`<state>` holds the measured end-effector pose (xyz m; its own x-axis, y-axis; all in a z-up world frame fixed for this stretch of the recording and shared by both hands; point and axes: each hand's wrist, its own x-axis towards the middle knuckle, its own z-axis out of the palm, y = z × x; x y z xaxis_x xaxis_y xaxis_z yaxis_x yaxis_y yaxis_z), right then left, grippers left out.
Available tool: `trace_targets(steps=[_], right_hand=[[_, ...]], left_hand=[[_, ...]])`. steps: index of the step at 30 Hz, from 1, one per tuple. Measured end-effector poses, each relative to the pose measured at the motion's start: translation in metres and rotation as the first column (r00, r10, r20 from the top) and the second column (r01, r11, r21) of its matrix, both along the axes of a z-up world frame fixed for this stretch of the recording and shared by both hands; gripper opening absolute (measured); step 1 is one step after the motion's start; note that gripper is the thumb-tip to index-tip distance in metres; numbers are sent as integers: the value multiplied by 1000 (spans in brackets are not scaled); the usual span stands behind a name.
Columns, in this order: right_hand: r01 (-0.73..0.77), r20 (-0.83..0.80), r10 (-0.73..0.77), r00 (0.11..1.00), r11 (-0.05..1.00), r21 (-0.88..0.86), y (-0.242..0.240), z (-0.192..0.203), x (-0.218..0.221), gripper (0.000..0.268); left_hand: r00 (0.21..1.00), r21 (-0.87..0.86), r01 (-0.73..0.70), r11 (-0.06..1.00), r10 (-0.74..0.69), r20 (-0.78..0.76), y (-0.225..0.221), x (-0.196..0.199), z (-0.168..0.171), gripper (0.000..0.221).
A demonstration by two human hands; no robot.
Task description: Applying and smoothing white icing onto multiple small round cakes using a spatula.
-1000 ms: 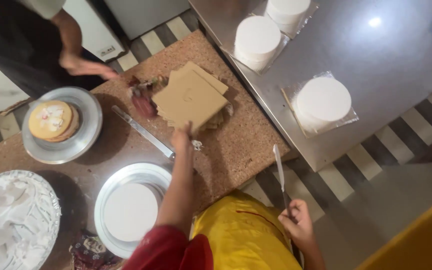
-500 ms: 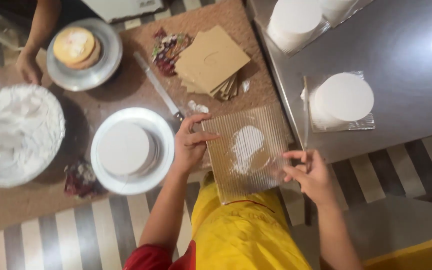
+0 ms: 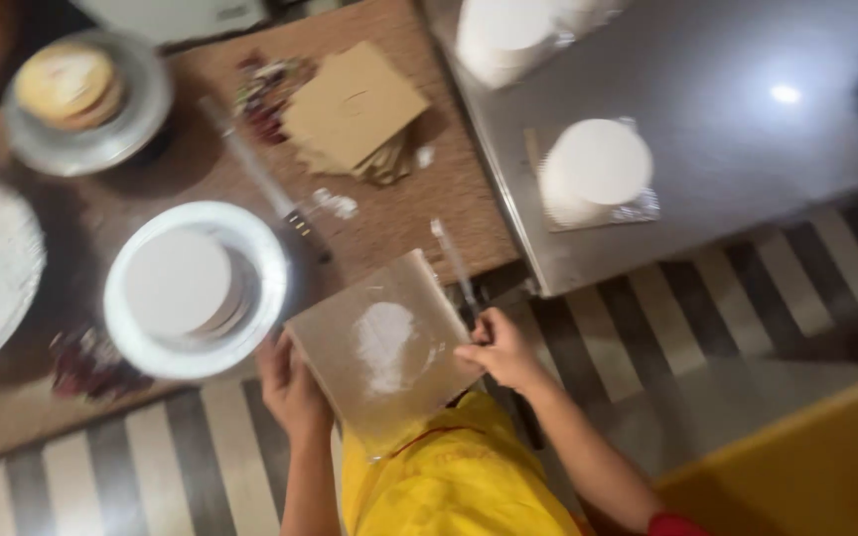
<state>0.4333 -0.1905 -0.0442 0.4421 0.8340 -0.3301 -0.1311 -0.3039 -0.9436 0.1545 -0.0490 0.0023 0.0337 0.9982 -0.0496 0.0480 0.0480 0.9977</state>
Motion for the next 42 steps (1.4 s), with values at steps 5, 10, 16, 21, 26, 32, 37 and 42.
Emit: trace_targets(steps=[5,10,16,21,26,32,37,42], right_hand=[[16,182,-14,983,1000,-8,21,24,-21,39],[31,580,-46,814,999,36,38,72,-69,41],[-232,767,424,482,906,-355,34,96,-123,41],[-92,534,397,746,857,-508,-13,119,-110,37],[49,438,489,754,623,-781,-41,73,-108,40],[-35,156,116,981,895,-445,8,18,-131,30],[-81,255,150,955,962,-261,99,34,-152,38],[-160,340,248,907,951,-266,150,54,-160,51]], left_hand=[[835,-425,324,845,-44,549,-32,-8,-7,57],[988,-367,143,919,-109,110,-7,-17,-3,35],[945,-110,166,980,-126,303,63,-33,10,42],[942,-75,-93,993,112,315,165,-186,-126,65],[563,-358,-313,880,475,677,151,-262,-89,92],[453,-426,333,841,254,855,105,-221,-131,102],[694,-481,197,854,225,683,188,-248,-112,98],[793,-568,157,808,240,560,226,-249,-69,91]])
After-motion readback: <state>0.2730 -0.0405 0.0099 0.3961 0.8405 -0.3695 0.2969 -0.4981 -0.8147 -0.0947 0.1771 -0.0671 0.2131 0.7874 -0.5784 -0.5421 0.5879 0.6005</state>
